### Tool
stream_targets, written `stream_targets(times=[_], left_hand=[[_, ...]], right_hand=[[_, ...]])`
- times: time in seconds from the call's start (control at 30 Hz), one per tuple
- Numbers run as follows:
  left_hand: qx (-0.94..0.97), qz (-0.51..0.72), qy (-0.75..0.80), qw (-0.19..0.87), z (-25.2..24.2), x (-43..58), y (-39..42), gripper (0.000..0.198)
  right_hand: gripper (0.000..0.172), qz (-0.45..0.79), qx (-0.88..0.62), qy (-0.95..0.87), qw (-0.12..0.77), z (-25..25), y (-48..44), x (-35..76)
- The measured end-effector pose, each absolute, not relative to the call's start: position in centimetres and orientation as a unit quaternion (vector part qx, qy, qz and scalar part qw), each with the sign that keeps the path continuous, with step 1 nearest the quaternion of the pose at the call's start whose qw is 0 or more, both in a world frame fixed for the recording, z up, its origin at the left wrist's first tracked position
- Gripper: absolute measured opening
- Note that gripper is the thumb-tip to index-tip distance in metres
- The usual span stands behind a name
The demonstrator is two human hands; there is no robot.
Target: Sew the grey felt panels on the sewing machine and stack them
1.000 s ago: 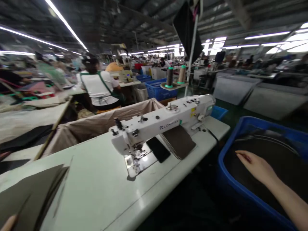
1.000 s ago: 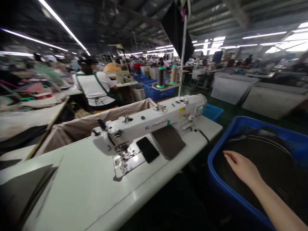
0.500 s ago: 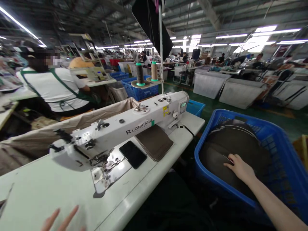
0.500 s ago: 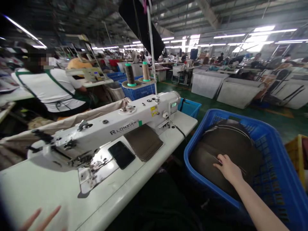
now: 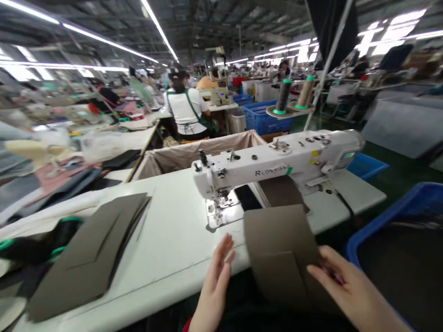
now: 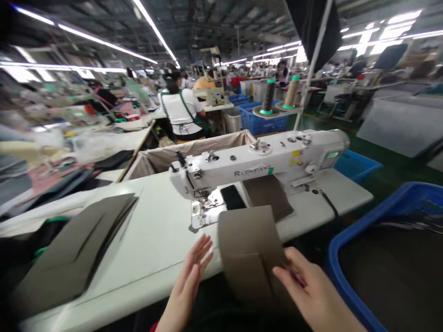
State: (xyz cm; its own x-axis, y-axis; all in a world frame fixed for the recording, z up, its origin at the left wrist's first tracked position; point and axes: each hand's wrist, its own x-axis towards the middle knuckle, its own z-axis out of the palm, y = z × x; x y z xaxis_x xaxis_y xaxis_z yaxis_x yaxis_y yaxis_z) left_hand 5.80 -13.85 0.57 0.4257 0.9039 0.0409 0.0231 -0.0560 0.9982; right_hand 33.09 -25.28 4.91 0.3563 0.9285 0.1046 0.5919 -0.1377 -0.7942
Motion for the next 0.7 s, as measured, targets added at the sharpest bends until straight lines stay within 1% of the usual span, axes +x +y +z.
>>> stream_targets(times=[0.07,0.1,0.13,0.17,0.2,0.27,0.33,0.37,0.47,0.5,0.57,0.6,0.63,0.7], left_hand=[[0.589,0.485,0.465,0.449,1.2,4.3,-13.2,0.047],[0.600,0.500,0.497,0.378,1.4,3.2,-12.7,0.048],[0.630,0.485,0.518,0.316,1.4,2.2,-12.1,0.049],[0.675,0.444,0.527,0.265,1.2,1.1,-11.4,0.051],[0.727,0.381,0.524,0.226,0.7,0.1,-10.7,0.053],[0.812,0.247,0.500,0.172,-0.6,-1.5,-9.4,0.054],[0.855,0.165,0.476,0.124,-1.9,-2.7,-8.4,0.054],[0.865,0.143,0.470,0.105,-2.5,-3.1,-7.9,0.054],[0.878,0.116,0.458,0.076,-2.8,-3.9,-6.9,0.057],[0.880,0.112,0.455,0.075,-2.6,-4.0,-6.6,0.056],[0.880,0.112,0.454,0.079,-2.0,-3.9,-6.1,0.049],[0.879,0.116,0.455,0.082,-1.7,-3.7,-5.7,0.043],[0.879,0.122,0.453,0.085,-1.4,-3.4,-5.4,0.038],[0.883,0.132,0.440,0.096,-0.9,-2.7,-4.6,0.034]], right_hand=[[0.028,0.352,-0.644,-0.545,0.405,3.4,-20.6,27.6],[0.027,0.397,-0.613,-0.546,0.411,2.5,-18.3,25.2],[0.027,0.426,-0.591,-0.550,0.408,1.7,-16.2,23.2],[0.025,0.438,-0.583,-0.560,0.393,1.0,-14.3,21.4],[0.024,0.421,-0.592,-0.582,0.366,0.3,-12.6,20.1],[0.024,0.340,-0.626,-0.643,0.282,-0.4,-9.9,18.5],[0.030,0.258,-0.649,-0.685,0.209,-0.7,-8.0,18.1],[0.033,0.233,-0.653,-0.695,0.189,-0.6,-7.1,18.2],[0.031,0.198,-0.643,-0.720,0.173,-0.6,-5.1,19.1],[0.035,0.180,-0.629,-0.740,0.159,-0.7,-4.5,19.5],[0.047,0.139,-0.599,-0.779,0.121,-1.0,-3.7,20.1],[0.051,0.119,-0.591,-0.791,0.105,-1.3,-3.5,20.4],[0.052,0.101,-0.590,-0.795,0.097,-1.6,-3.4,20.6],[0.051,0.082,-0.601,-0.788,0.106,-2.2,-3.6,21.0]])
